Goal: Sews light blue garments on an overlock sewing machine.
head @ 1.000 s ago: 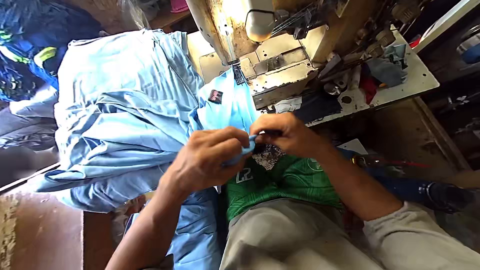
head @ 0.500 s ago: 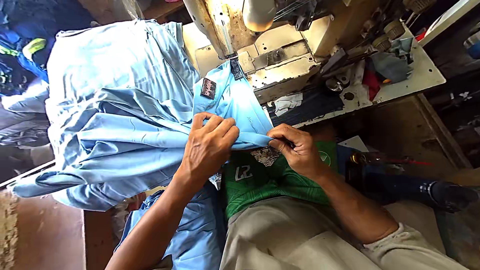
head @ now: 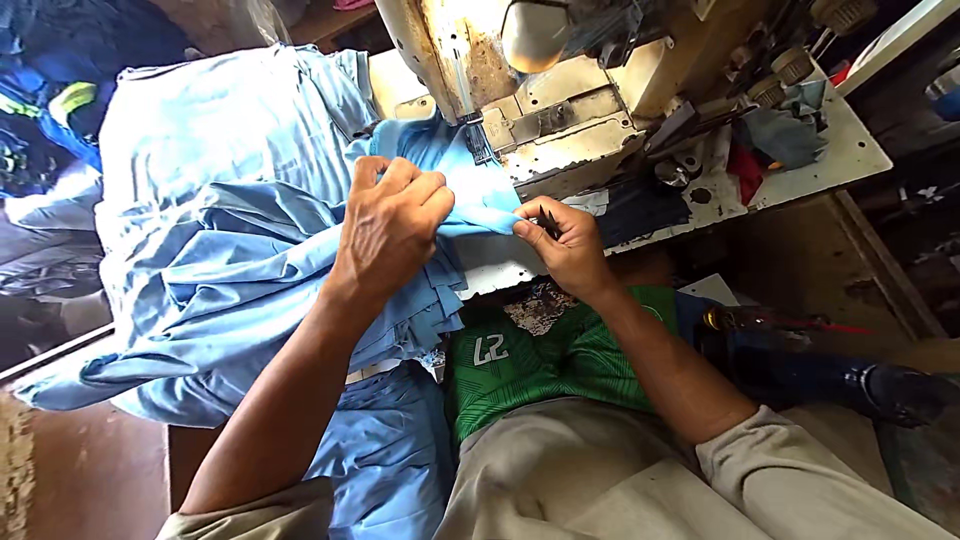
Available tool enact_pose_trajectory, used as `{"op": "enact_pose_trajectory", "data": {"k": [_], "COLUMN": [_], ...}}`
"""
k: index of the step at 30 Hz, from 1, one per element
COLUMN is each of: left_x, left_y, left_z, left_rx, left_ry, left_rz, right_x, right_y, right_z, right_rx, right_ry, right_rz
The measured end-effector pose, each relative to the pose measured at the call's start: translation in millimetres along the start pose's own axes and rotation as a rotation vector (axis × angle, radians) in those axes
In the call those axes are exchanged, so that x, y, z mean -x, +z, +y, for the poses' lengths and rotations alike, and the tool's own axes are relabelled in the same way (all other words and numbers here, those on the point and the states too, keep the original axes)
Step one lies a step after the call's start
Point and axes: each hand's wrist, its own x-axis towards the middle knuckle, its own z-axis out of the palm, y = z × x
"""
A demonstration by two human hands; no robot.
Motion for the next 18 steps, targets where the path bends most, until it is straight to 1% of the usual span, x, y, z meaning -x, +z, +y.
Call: {"op": "enact_pose_trajectory", "data": {"k": [3, 6, 8, 12, 13, 14, 16, 18], "left_x": [-5, -7, -5, 6, 9, 11, 10, 8], "left_y": [-1, -16, -28, -49, -53, -57, -68, -74], "left_z": [-19, -28, -32, -48, -51, -52, -41, -16], "left_rx": [0.046, 0.125, 0.152, 0.119, 0.105, 0.099, 0.153, 0.295], "left_ry": [0.073, 0.098, 0.046, -0.152, -0.187, -0.2, -0.14, -0.043], "left_rz": [-0.021, -0.12, -0.224, -0.365, -0.362, -0.325, -0.206, -0.108], "right_x": [-23, -36, -40, -47, -47, -48, -49, -37], "right_y": [7, 11, 11, 8, 7, 6, -1, -12], "right_z": [7, 7, 8, 15, 15, 16, 10, -6], "right_rx": [-0.059, -0.109, -0.111, -0.122, -0.119, -0.106, -0.032, 0.089], "right_ry": [-0.051, -0.08, -0.102, -0.149, -0.16, -0.171, -0.182, -0.165], "right_rz": [0.033, 0.03, 0.024, -0.009, -0.027, -0.047, -0.115, -0.218]}}
